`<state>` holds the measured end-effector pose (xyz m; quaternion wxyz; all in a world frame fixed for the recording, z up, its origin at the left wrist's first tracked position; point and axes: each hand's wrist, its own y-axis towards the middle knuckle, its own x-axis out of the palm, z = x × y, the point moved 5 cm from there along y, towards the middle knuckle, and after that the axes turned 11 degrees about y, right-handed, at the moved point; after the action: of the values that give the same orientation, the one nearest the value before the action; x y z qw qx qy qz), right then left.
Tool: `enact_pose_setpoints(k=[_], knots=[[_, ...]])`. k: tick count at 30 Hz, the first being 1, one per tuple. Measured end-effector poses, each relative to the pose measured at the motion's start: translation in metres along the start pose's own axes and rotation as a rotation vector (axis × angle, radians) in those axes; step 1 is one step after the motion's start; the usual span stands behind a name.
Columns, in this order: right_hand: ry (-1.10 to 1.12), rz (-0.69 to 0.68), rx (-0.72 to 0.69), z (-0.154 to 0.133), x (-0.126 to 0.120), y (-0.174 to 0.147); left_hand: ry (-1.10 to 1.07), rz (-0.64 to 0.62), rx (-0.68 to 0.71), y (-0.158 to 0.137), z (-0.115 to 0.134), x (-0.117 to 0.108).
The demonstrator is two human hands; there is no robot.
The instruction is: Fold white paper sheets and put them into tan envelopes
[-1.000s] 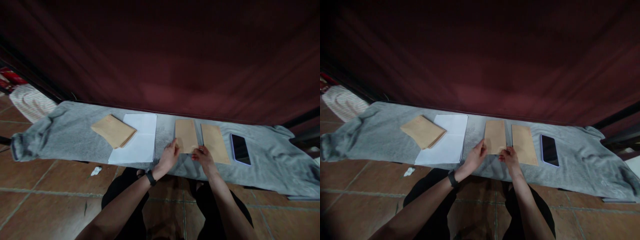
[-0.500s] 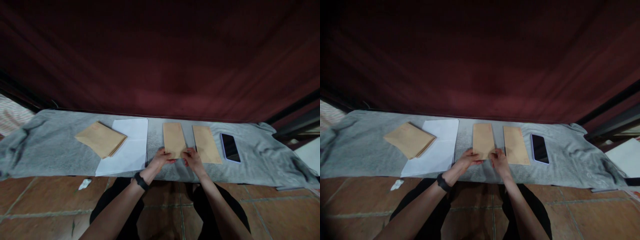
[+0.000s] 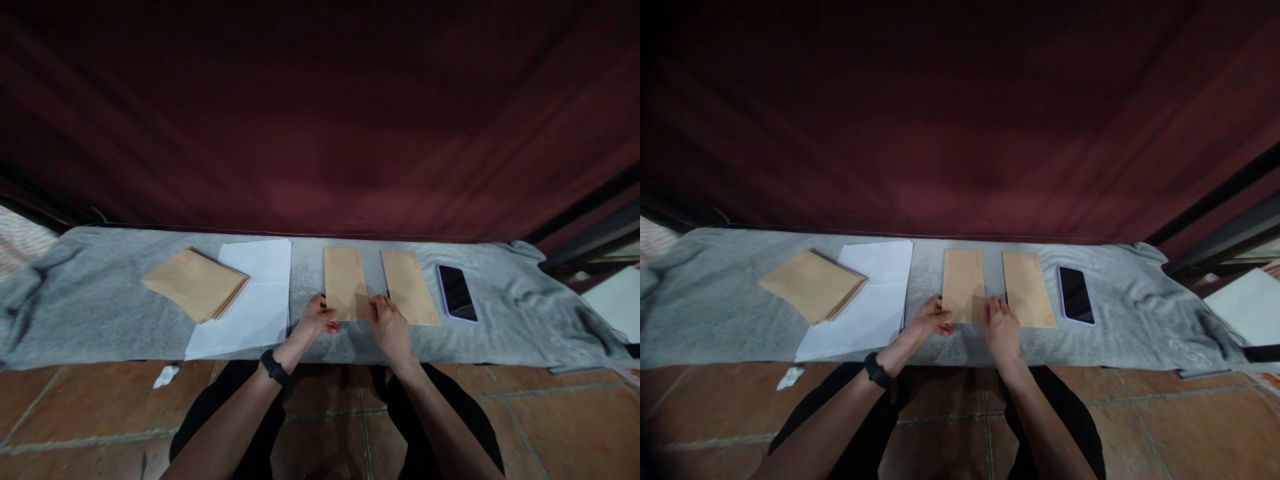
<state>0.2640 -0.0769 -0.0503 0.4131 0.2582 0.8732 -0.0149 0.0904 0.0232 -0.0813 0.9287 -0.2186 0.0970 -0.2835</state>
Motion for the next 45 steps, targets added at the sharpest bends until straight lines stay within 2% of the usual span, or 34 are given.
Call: enact_pose_setpoints(k=[4,6,12,17,21,24,27,30,32,34,37,42,45], knots=[[-0.038,-0.131,-0.259,-0.022,0.016,-0.003,0.053,-0.021,-0.009,0.003,-0.002,0.000],[-0.083,-0.181,-0.300,-0.026,0.026,-0.005,0.065,-0.028,-0.019,0.004,-0.004,-0.001],[-0.227,-0.179,-0.206,-0.018,0.037,0.008,0.069,-0.062,-0.051,0.004,-0.003,-0.003],[-0.256,-0.131,-0.168,-0.018,0.039,0.023,0.060,-0.087,-0.056,0.002,0.002,-0.005],[-0.172,-0.098,-0.179,-0.020,0.040,0.018,0.010,-0.098,-0.032,-0.003,0.006,-0.007],[-0.001,-0.094,-0.185,-0.020,0.034,0.009,-0.070,-0.102,-0.006,-0.009,0.009,-0.007],[0.220,0.000,-0.076,-0.011,0.018,0.002,-0.103,-0.092,0.008,-0.014,0.011,-0.008],[0.473,0.169,0.165,0.005,0.003,-0.006,-0.113,-0.079,0.049,-0.016,0.015,-0.007],[0.748,0.152,0.368,0.013,0.005,-0.013,-0.136,-0.057,0.079,-0.016,0.017,-0.006],[1.013,0.039,0.520,0.010,0.016,-0.019,-0.161,-0.049,0.106,-0.015,0.019,-0.001],[1.249,-0.052,0.579,-0.004,0.027,-0.023,-0.168,-0.079,0.134,-0.015,0.020,0.010],[1.403,0.035,0.671,-0.006,0.028,-0.025,-0.111,-0.145,0.158,-0.019,0.022,0.029],[1.425,0.136,0.665,0.006,0.016,-0.022,-0.087,-0.166,0.173,-0.019,0.024,0.031]])
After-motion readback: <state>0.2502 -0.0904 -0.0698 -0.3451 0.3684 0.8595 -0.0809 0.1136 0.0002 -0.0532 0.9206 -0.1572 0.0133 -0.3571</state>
